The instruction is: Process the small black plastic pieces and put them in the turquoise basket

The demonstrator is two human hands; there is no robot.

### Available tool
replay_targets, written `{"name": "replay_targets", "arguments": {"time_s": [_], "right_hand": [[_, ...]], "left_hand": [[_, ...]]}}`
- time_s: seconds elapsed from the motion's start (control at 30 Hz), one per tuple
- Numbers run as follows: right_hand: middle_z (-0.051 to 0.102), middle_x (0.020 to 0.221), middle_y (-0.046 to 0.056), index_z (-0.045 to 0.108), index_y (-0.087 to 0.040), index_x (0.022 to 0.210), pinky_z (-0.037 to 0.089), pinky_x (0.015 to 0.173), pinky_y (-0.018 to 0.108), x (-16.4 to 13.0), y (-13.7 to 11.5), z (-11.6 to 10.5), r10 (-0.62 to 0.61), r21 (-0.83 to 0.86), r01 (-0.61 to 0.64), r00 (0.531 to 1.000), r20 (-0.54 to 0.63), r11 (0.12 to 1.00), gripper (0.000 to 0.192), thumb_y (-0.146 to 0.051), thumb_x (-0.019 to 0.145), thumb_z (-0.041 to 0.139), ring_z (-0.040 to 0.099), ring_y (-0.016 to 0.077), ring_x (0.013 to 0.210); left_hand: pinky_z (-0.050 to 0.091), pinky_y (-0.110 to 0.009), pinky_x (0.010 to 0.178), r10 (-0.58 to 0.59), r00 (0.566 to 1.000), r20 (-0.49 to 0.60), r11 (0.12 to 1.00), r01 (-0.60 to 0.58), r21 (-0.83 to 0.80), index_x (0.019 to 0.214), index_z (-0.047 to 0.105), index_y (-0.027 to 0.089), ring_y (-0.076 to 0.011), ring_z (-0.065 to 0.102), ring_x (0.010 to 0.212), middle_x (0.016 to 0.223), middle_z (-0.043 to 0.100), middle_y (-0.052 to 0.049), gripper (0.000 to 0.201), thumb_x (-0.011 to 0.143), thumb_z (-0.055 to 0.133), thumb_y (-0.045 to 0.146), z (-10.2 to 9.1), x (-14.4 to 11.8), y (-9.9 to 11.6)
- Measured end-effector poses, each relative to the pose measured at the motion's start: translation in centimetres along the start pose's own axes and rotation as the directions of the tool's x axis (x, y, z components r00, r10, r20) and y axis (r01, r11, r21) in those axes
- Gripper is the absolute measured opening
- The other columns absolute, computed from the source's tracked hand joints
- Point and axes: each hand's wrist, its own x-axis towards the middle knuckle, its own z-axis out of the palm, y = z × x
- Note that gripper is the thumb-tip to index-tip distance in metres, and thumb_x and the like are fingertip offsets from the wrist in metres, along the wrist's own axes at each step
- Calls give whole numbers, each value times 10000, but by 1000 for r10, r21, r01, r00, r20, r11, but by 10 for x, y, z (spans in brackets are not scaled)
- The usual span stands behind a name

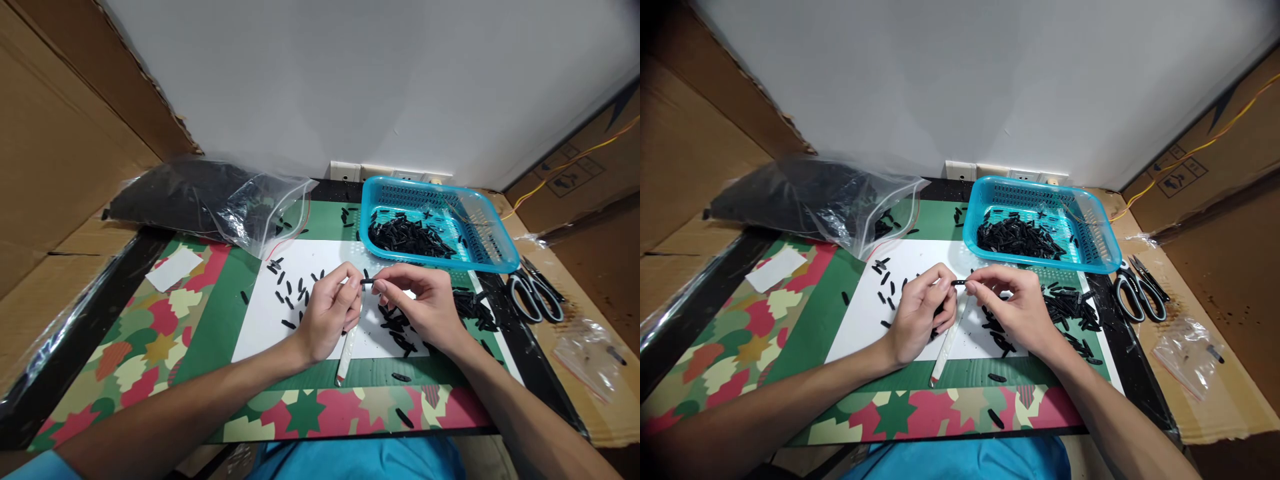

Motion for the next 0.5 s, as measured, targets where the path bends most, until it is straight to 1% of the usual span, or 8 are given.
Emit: {"name": "replay_targets", "arguments": {"time_s": [0.5], "right_hand": [[762, 789, 10, 798, -207, 891, 531, 577, 246, -1, 2, -1, 1, 16, -1, 1000, -8, 1000, 142, -335, 952, 783, 667, 125, 604]], "left_hand": [[272, -164, 431, -2, 1000, -3, 1000, 2, 7, 852, 452, 217, -49, 309, 426, 540, 376, 112, 358, 1060, 558, 488, 0, 1, 0]]}}
